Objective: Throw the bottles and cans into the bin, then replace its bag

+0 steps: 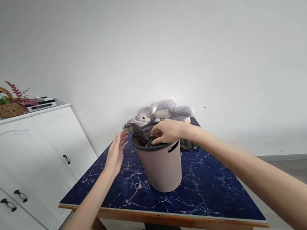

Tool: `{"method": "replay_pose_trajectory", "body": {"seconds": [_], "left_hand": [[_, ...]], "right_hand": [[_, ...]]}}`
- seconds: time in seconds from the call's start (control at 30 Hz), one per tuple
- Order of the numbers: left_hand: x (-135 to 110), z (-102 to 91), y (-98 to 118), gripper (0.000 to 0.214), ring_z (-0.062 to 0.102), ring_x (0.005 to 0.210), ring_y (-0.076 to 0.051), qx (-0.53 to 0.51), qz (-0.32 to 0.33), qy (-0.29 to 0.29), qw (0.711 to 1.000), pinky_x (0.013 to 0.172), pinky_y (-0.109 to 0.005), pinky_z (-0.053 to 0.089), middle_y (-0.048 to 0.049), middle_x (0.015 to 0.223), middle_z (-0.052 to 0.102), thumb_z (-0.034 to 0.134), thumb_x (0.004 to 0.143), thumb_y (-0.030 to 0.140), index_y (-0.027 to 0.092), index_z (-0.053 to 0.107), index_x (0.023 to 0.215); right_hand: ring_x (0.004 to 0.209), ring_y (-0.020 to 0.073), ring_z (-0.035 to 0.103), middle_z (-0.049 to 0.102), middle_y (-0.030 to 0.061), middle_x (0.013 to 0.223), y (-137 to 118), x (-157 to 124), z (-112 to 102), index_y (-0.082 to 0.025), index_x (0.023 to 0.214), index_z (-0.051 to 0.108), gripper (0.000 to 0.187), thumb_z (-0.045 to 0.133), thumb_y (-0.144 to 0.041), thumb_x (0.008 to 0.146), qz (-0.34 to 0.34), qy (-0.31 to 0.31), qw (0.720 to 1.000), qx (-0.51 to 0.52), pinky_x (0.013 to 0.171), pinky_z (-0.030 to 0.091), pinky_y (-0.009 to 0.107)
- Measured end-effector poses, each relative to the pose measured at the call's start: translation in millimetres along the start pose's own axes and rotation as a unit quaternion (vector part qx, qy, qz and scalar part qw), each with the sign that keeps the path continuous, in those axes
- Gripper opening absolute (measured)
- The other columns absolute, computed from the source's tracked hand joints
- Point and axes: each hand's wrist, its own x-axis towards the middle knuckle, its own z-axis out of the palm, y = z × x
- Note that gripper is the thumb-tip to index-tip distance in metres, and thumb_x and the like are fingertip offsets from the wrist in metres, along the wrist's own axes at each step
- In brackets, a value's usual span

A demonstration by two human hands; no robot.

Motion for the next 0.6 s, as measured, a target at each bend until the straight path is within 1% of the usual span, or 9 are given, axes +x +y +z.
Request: {"method": "replay_pose_trajectory", "body": {"seconds": [0.07,0.13,0.17,0.2,0.27,0.33,0.43,0.5,0.6], "left_hand": [[-13.8,-13.6,-31.6,0.067,0.058,0.142,-0.030,-0.009,-0.040,0.051,0.998,0.109,-0.038,0.051,-0.0127,0.156,0.060,0.042,0.102,0.075,0.026,0.065,0.139],[-30.1,-30.7,-68.9,0.070,0.066,0.132,-0.031,0.053,-0.092,0.076,0.991,0.105,-0.041,0.055,-0.0157,0.146,0.067,0.033,0.102,0.076,0.022,0.068,0.130],[-38.6,-39.6,-86.9,0.073,0.070,0.126,-0.031,0.111,-0.105,0.075,0.985,0.102,-0.043,0.057,-0.0162,0.138,0.071,0.027,0.102,0.076,0.021,0.070,0.125],[-46.7,-48.2,-103.2,0.073,0.071,0.122,-0.034,0.135,-0.112,0.076,0.982,0.101,-0.046,0.057,-0.0178,0.131,0.074,0.030,0.101,0.077,0.019,0.072,0.118],[-60.7,-62.2,-127.9,0.067,0.071,0.119,-0.036,0.173,-0.108,0.076,0.976,0.102,-0.050,0.056,-0.0178,0.121,0.076,0.043,0.095,0.077,0.019,0.074,0.106],[-69.9,-70.2,-142.1,0.059,0.071,0.116,-0.035,0.194,-0.091,0.072,0.974,0.104,-0.049,0.055,-0.0159,0.115,0.075,0.054,0.089,0.074,0.020,0.074,0.099],[-74.1,-72.6,-150.9,0.049,0.072,0.107,-0.032,0.218,-0.064,0.057,0.972,0.102,-0.047,0.056,-0.0121,0.109,0.075,0.056,0.089,0.067,0.022,0.074,0.095],[-73.7,-71.5,-153.5,0.045,0.073,0.103,-0.031,0.231,-0.050,0.046,0.971,0.100,-0.047,0.057,-0.0105,0.104,0.076,0.057,0.089,0.064,0.023,0.074,0.094],[-73.8,-70.6,-155.1,0.042,0.073,0.102,-0.030,0.246,-0.029,0.033,0.968,0.098,-0.046,0.057,-0.0098,0.101,0.076,0.055,0.091,0.060,0.023,0.074,0.093]], "right_hand": [[0.101,0.0300,0.075,0.081,0.0104,0.115,-2.3,12.9,1.4,-0.023,0.123,0.081,0.040,0.073,-0.044,0.089,0.008,-0.059,0.998,-0.031,0.088,0.060,0.043],[0.100,0.0285,0.075,0.082,0.0093,0.112,-3.6,21.3,4.6,-0.023,0.113,0.083,0.029,0.074,-0.036,0.089,0.016,-0.082,0.995,-0.059,0.085,0.058,0.039],[0.099,0.0286,0.074,0.082,0.0088,0.110,-3.2,23.7,6.4,-0.023,0.108,0.083,0.023,0.074,-0.033,0.089,0.021,-0.073,0.995,-0.066,0.084,0.058,0.039],[0.099,0.0288,0.074,0.082,0.0083,0.109,-2.1,25.0,7.8,-0.023,0.104,0.083,0.019,0.075,-0.029,0.088,0.027,-0.053,0.996,-0.066,0.083,0.057,0.039],[0.100,0.0286,0.074,0.081,0.0081,0.109,2.0,25.0,8.4,-0.023,0.103,0.082,0.017,0.072,-0.025,0.089,0.041,-0.006,0.998,-0.053,0.084,0.057,0.039],[0.100,0.0268,0.074,0.081,0.0091,0.109,6.9,23.3,4.2,-0.021,0.104,0.080,0.017,0.067,-0.023,0.093,0.053,0.040,0.997,-0.033,0.087,0.057,0.039],[0.092,0.0223,0.072,0.079,0.0099,0.102,10.5,19.3,-11.1,-0.019,0.099,0.077,0.015,0.063,-0.024,0.097,0.079,0.129,0.987,0.059,0.081,0.056,0.035],[0.081,0.0178,0.069,0.077,0.0074,0.093,9.8,16.5,-25.3,-0.018,0.097,0.075,0.011,0.066,-0.025,0.097,0.102,0.193,0.961,0.172,0.072,0.054,0.029],[0.067,0.0121,0.062,0.072,0.0031,0.083,10.5,12.1,-50.3,-0.018,0.097,0.073,0.012,0.073,-0.029,0.095,0.118,0.258,0.907,0.312,0.060,0.050,0.024]]}}
